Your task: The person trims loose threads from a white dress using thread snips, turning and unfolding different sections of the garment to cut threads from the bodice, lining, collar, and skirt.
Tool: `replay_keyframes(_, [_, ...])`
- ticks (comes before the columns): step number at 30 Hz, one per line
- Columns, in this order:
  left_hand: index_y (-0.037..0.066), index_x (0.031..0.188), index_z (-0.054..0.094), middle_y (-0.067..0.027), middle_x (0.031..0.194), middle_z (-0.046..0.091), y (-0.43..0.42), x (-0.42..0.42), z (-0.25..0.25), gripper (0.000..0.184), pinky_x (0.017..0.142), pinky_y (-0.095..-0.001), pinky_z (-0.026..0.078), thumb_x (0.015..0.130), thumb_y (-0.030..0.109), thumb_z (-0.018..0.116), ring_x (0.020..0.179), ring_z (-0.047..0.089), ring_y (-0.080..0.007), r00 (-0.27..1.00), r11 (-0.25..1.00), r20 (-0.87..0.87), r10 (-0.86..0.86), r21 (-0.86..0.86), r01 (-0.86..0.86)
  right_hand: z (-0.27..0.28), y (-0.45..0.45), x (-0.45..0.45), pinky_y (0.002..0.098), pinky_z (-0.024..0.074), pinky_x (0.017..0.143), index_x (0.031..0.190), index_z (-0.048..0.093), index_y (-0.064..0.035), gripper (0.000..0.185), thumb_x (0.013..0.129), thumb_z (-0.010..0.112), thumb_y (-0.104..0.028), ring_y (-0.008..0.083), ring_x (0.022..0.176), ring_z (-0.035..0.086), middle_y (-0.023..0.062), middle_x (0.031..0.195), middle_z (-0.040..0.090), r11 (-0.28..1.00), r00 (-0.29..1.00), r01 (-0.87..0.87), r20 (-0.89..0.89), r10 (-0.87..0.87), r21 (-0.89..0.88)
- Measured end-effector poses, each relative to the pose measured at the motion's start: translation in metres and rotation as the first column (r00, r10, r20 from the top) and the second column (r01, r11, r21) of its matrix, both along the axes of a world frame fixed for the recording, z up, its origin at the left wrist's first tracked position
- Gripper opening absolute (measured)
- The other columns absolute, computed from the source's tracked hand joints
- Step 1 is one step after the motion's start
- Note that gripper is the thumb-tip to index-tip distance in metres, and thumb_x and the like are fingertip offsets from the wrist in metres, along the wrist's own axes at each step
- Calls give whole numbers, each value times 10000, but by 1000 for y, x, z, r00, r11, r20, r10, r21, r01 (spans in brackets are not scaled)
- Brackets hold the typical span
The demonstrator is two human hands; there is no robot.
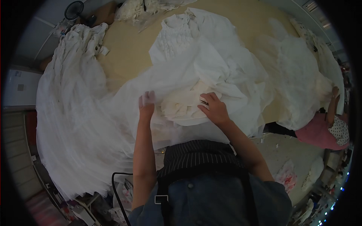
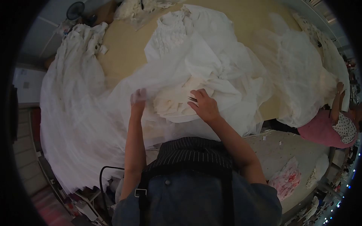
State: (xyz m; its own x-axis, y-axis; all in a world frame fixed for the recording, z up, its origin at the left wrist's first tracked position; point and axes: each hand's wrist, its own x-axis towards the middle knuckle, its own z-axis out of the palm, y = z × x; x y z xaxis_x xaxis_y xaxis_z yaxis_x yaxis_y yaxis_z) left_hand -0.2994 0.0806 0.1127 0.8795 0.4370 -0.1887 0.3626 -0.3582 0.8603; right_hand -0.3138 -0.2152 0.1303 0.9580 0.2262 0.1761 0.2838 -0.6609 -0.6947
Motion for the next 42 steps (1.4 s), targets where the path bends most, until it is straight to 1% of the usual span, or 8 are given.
replay_keyframes(2, [-4, 1091, 641, -112, 963, 665, 24, 13, 8, 302, 783, -354, 509, 972, 270, 595, 925, 632, -200, 998, 926, 44, 51, -377, -31, -15, 9, 13, 328, 529, 653, 957, 664, -30, 121, 856, 697, -87, 242, 748, 672, 126, 868, 677, 948, 993, 112, 52, -101, -297])
replay_keyframes(7, [-26, 1156, 611, -146, 1083, 677, 106, 47, 84, 292, 805, -354, 520, 965, 194, 600, 915, 655, -213, 967, 345, 49, 250, -937, -42, 3, -18, 30, 278, 469, 633, 958, 661, 7, 137, 883, 693, -102, 117, 697, 576, 55, 820, 660, 920, 942, 130, -336, 2, 370])
replay_keyframes(9, [-14, 1169, 608, -163, 1074, 678, 137, 56, 59, 272, 809, -362, 523, 963, 162, 587, 917, 659, -231, 914, 867, 124, 387, -385, -315, 37, -22, 30, 254, 441, 632, 957, 659, 23, 145, 895, 690, -105, 77, 695, 527, 25, 812, 647, 873, 902, 143, -424, 78, 466])
replay_keyframes(11, [-2, 1159, 619, -161, 1068, 679, 107, 53, 69, 232, 808, -342, 520, 950, 90, 576, 892, 655, -230, 890, 575, 380, 253, 680, -454, 54, -21, 23, 231, 417, 637, 951, 659, 35, 148, 904, 686, -102, 52, 703, 485, -1, 813, 634, 855, 905, 161, -419, 72, 493])
replay_keyframes(15, [16, 1161, 642, -121, 1108, 674, -24, 23, 104, 300, 845, -335, 525, 863, 13, 671, 979, 653, -253, 847, 891, 334, -413, -42, 451, 67, -17, 17, 242, 420, 612, 965, 672, 2, 112, 884, 697, -71, 73, 679, 509, 14, 778, 621, 903, 942, 50, -319, 99, 426])
replay_keyframes(17, [42, 1151, 646, -114, 1134, 658, -80, 10, 108, 398, 825, -342, 538, 766, -8, 731, 1036, 633, -269, 653, 769, 415, -634, 244, 592, 80, -16, 15, 246, 424, 601, 969, 680, -21, 106, 871, 703, -58, 96, 660, 527, 29, 763, 610, 947, 960, -82, -229, 158, 309])
replay_keyframes(36, [50, 1024, 706, -104, 841, 673, -72, 14, 55, 256, 602, -369, 533, 777, -6, 671, 732, 668, -291, 864, 783, 357, -355, 618, 67, 103, -37, -6, 294, 472, 506, 970, 667, -18, 264, 727, 720, 72, 200, 574, 574, 78, 763, 631, 993, 869, 20, 489, -75, 117])
replay_keyframes(42, [12, 1034, 696, 26, 717, 585, -35, 45, 79, 168, 499, -249, 463, 902, 115, 679, 569, 498, -61, 964, 891, 255, -69, -419, 174, 114, -71, 10, 219, 407, 511, 964, 668, -35, 130, 843, 683, 12, 85, 575, 520, 31, 747, 611, 904, 822, 345, 385, -421, 251])
